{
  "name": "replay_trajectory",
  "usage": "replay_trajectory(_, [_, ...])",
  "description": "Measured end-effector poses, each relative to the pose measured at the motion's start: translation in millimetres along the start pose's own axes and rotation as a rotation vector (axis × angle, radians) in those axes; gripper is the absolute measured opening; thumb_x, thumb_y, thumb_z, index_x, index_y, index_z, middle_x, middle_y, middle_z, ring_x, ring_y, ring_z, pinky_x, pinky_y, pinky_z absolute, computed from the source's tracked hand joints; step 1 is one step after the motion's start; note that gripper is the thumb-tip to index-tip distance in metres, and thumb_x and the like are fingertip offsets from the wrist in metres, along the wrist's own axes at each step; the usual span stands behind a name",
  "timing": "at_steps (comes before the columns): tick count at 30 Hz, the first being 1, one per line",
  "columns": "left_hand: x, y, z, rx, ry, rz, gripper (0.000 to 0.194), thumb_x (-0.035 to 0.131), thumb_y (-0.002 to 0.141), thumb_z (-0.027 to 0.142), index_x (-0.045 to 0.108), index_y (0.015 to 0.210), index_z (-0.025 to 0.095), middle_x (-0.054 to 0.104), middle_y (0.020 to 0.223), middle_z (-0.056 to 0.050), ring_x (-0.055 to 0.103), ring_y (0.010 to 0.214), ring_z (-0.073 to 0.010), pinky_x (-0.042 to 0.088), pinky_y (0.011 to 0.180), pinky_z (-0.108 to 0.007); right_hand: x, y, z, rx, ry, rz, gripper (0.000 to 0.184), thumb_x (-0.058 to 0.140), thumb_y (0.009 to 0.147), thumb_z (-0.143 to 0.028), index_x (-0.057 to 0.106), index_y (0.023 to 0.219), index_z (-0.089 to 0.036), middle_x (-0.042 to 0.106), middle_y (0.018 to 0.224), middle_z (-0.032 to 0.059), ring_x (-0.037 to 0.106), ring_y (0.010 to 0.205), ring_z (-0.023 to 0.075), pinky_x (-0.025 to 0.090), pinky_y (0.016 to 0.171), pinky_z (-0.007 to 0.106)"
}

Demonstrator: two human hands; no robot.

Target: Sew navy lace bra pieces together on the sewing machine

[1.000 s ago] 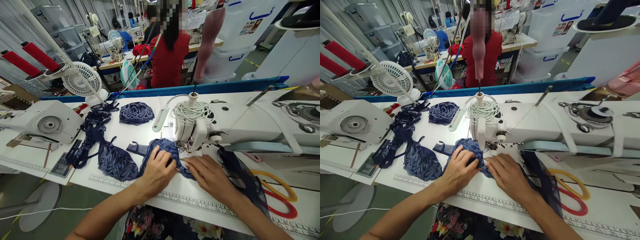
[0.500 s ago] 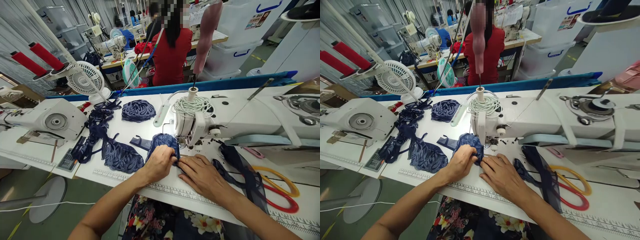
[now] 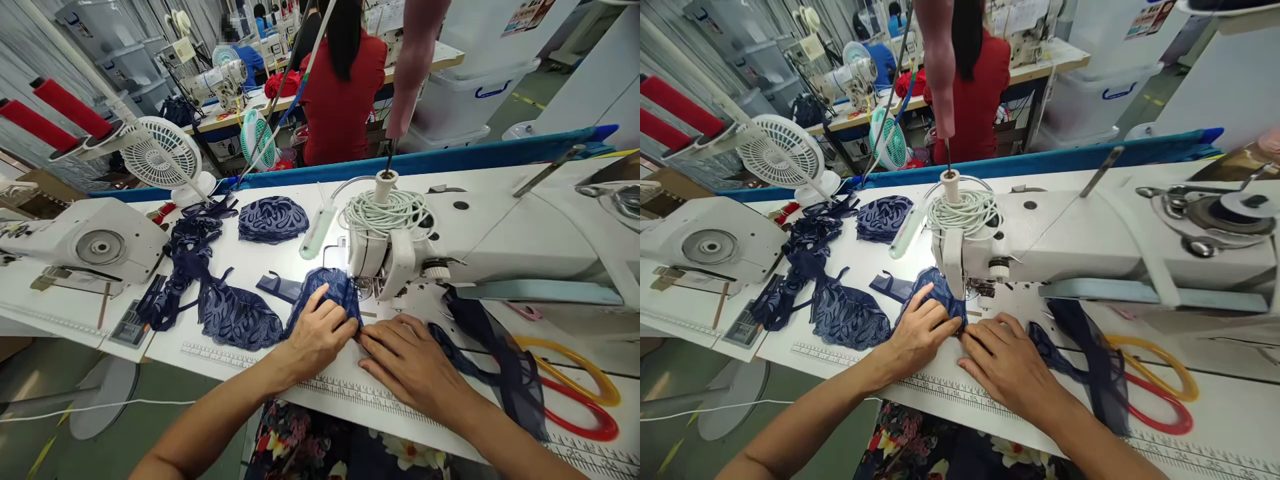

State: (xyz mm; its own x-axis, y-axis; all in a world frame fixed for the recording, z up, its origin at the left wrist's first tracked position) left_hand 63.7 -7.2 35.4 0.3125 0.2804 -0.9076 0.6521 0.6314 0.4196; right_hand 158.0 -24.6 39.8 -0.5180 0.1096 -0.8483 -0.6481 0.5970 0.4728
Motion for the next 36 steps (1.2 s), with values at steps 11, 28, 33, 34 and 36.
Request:
replay_trajectory(11, [13.0,-1.8,0.9,-0.002,-0.035,0.002,0.028,0.041,0.095,0.009,0.061,0.114,0.013,0.065,0.091,-0.005,0.061,0.103,-0.0179,0.024,0.120,-0.056,0.2,0.0,8.6,0.026,-0.026,0.017,0.021,0.050,0.098,-0.027,0.065,0.109,-0.019,0.071,0.103,0.0046,0.063,0.097,0.0183,0.037,0.093,0.039])
replay_trajectory(28, [10.7,7.2,-8.5,-0.077,0.056,-0.034,0.028,0.040,0.093,0.007,0.064,0.102,0.018,0.059,0.078,0.000,0.054,0.077,-0.0145,0.025,0.114,-0.063,-1.2,-1.1,5.5,0.035,-0.054,0.042,0.021,0.054,0.096,-0.028,0.065,0.111,-0.018,0.072,0.108,0.0065,0.064,0.100,0.0205,0.038,0.093,0.040])
replay_trajectory(33, [12.1,14.4,-7.9,-0.007,0.108,-0.022,0.021,0.044,0.093,0.009,0.063,0.094,0.017,0.059,0.079,0.000,0.053,0.078,-0.0151,0.021,0.115,-0.065,0.1,-0.3,10.2,0.050,-0.065,0.050,0.023,0.051,0.098,-0.030,0.065,0.111,-0.017,0.073,0.109,0.0065,0.064,0.100,0.0208,0.038,0.094,0.040])
replay_trajectory(34, [12.3,16.3,-9.4,-0.004,0.115,-0.017,0.020,0.044,0.093,0.009,0.063,0.092,0.017,0.059,0.079,0.000,0.053,0.078,-0.0153,0.020,0.115,-0.065,1.3,0.2,11.3,0.055,-0.074,0.044,0.024,0.050,0.099,-0.031,0.064,0.112,-0.017,0.072,0.111,0.0071,0.064,0.101,0.0211,0.038,0.094,0.040])
replay_trajectory(36, [13.6,19.5,-12.6,-0.019,0.118,-0.015,0.021,0.044,0.093,0.010,0.063,0.090,0.017,0.060,0.079,-0.001,0.053,0.079,-0.0163,0.022,0.114,-0.065,4.5,1.3,13.5,0.067,-0.089,0.025,0.028,0.047,0.100,-0.033,0.063,0.116,-0.016,0.071,0.117,0.0084,0.064,0.102,0.0216,0.037,0.096,0.041])
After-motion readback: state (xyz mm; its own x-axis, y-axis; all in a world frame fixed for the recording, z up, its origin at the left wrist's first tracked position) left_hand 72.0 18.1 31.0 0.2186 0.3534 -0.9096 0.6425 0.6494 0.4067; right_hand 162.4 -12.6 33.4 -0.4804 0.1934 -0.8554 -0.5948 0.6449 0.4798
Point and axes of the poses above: each hand's wrist, its own y-axis towards the middle knuckle, its own x-axis out of the palm, z = x × y, the point moved 9 cm from there along y, towards the middle knuckle
